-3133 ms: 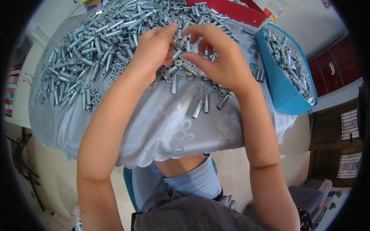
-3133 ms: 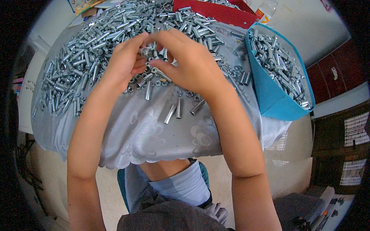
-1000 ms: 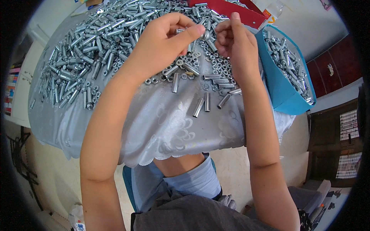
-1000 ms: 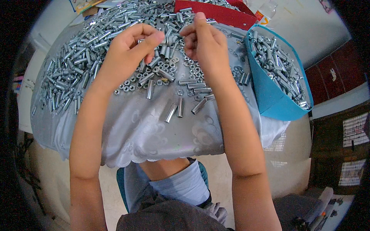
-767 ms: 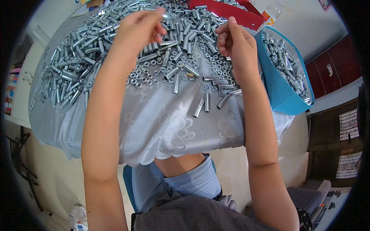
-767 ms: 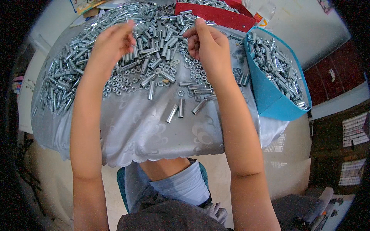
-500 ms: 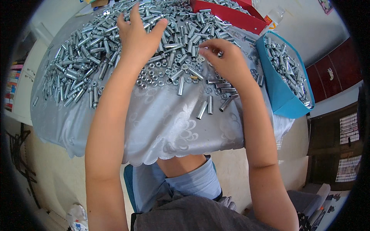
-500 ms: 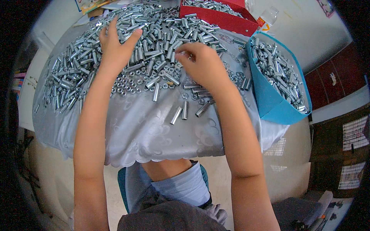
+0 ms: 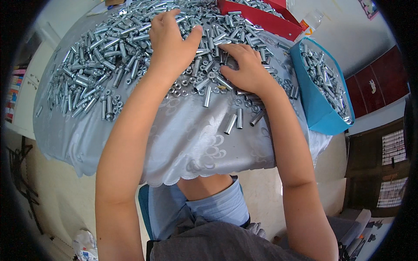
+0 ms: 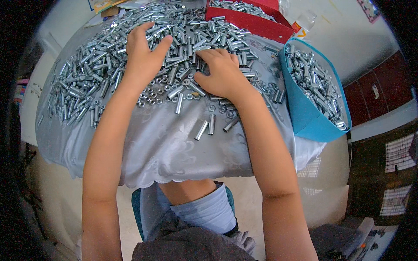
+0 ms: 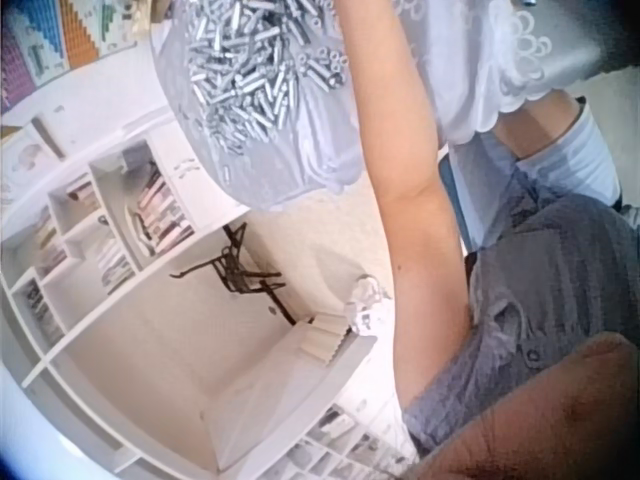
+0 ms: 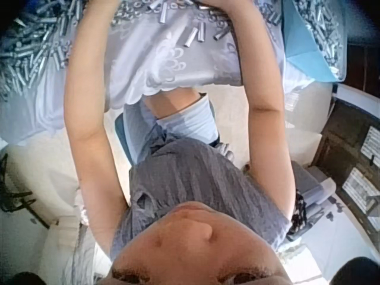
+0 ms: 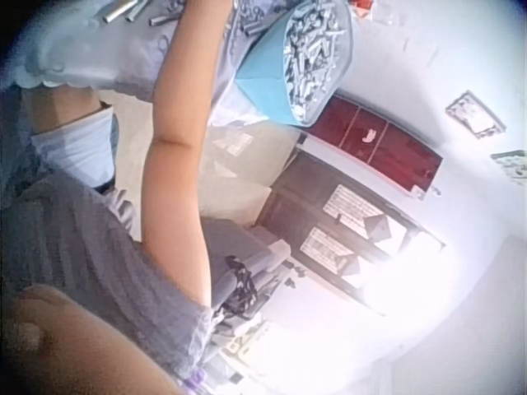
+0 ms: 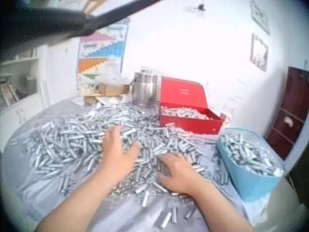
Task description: The person sits at a table covered with a large pile of metal bolts and washers. They repeatedly pick up a bolt and a washer, thread the washer onto the bolt, and place the assembled unit into a blue plastic bin on the right. The task continues consistently throughout the clip.
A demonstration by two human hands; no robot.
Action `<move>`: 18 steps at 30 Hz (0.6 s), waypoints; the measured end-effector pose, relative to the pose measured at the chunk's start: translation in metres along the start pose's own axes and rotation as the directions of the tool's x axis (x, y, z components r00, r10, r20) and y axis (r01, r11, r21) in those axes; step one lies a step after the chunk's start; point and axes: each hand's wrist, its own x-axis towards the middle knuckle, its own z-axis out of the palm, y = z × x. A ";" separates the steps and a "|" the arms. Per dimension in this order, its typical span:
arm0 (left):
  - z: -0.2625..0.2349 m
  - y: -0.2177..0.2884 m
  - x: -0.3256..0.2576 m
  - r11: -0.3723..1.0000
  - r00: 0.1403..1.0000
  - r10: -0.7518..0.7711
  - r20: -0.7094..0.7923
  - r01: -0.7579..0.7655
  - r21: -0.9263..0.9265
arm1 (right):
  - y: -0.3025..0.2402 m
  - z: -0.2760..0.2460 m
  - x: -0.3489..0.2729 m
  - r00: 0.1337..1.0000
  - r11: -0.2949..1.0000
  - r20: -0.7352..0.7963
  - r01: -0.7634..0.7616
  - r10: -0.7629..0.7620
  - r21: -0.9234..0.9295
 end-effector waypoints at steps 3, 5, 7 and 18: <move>0.000 0.000 -0.001 1.000 1.000 0.001 0.014 -0.001 0.015 | 0.003 0.002 0.002 1.000 1.000 -0.002 0.019 -0.019 -0.003; 0.002 -0.001 -0.002 1.000 1.000 0.020 0.009 -0.020 0.006 | 0.005 0.004 0.001 0.998 0.999 -0.043 0.050 -0.050 -0.003; 0.002 0.000 -0.002 1.000 1.000 0.015 0.013 -0.015 -0.005 | 0.004 0.000 0.002 1.000 0.999 0.020 0.013 -0.014 0.033; 0.001 0.013 -0.007 0.960 0.965 -0.119 0.234 0.172 -0.221 | 0.004 -0.008 0.004 0.999 0.984 0.016 0.041 -0.045 0.176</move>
